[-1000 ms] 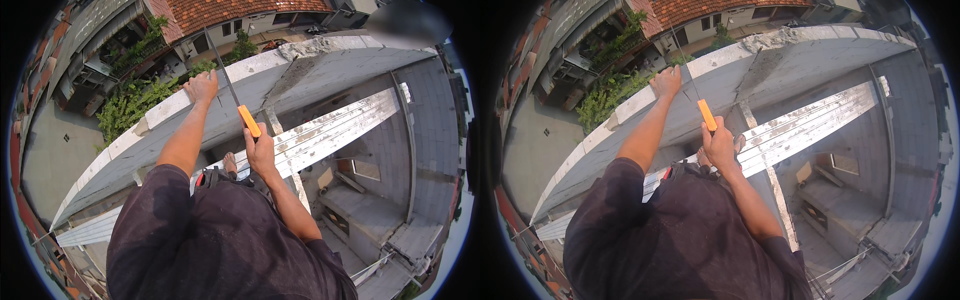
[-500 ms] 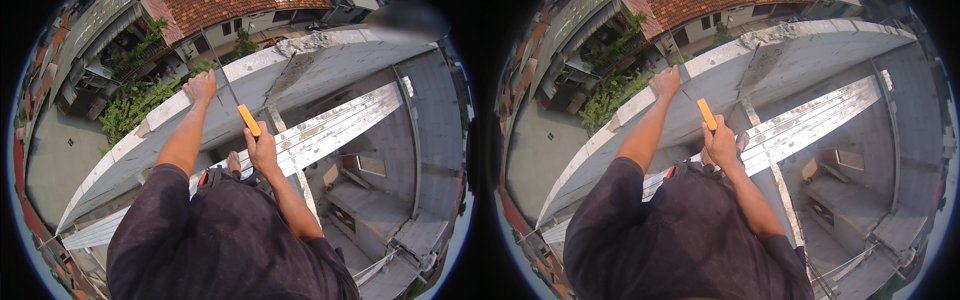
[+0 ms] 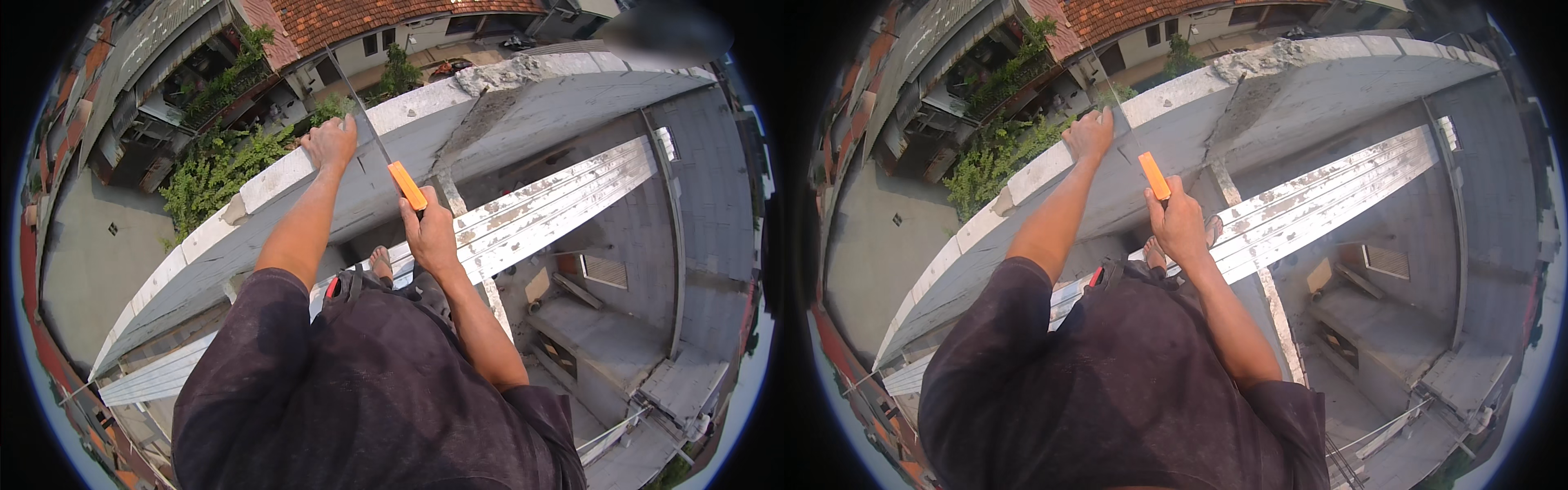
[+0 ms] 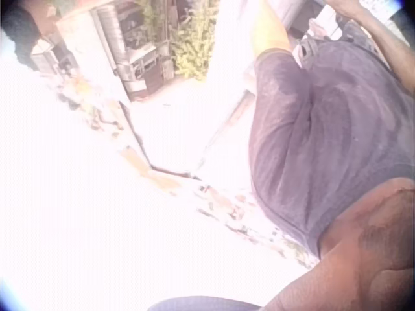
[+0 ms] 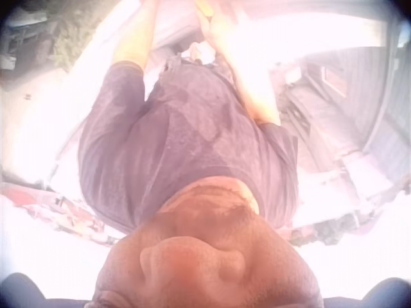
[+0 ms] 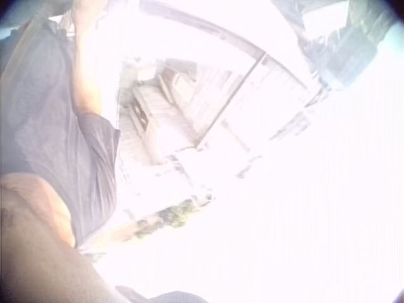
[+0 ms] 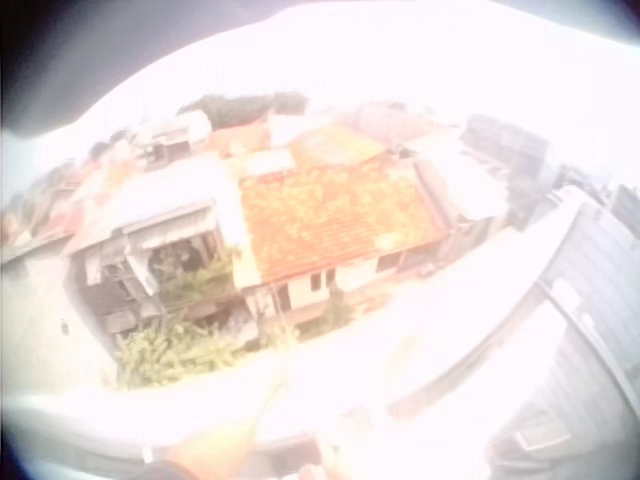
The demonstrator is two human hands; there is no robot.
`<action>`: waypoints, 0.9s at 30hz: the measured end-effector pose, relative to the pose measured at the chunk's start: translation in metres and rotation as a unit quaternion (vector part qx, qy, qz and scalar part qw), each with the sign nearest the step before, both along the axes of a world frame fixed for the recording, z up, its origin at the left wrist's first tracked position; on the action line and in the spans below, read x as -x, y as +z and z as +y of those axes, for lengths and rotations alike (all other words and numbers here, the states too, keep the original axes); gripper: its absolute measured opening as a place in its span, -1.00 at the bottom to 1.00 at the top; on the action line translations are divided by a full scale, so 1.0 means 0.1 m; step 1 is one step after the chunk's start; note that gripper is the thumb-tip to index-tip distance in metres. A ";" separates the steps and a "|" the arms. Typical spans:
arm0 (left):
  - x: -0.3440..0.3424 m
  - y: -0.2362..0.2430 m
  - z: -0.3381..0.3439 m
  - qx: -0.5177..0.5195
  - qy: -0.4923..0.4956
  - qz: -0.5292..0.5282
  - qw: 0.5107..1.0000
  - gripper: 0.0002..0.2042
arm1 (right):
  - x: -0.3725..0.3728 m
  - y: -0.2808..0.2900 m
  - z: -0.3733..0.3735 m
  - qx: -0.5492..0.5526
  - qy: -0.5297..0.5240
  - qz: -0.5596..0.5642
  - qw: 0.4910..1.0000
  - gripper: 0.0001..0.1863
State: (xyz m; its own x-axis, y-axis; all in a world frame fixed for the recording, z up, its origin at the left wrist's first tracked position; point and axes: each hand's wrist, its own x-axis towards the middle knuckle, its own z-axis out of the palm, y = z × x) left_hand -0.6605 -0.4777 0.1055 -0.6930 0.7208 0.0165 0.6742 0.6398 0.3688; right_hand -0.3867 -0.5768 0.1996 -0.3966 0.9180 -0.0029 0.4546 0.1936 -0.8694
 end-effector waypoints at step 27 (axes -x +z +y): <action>0.03 -0.09 -0.06 -0.029 0.011 0.028 0.999 -0.47 | -0.06 0.02 0.01 0.022 -0.007 -0.060 0.998 -0.67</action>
State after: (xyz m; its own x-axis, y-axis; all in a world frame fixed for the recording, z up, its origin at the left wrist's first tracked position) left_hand -0.6631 -0.4836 0.0966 -0.7050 0.7025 0.0972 0.6815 0.6332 0.3669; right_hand -0.3812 -0.5758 0.2013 -0.3784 0.9212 -0.0902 0.5584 0.1495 -0.8160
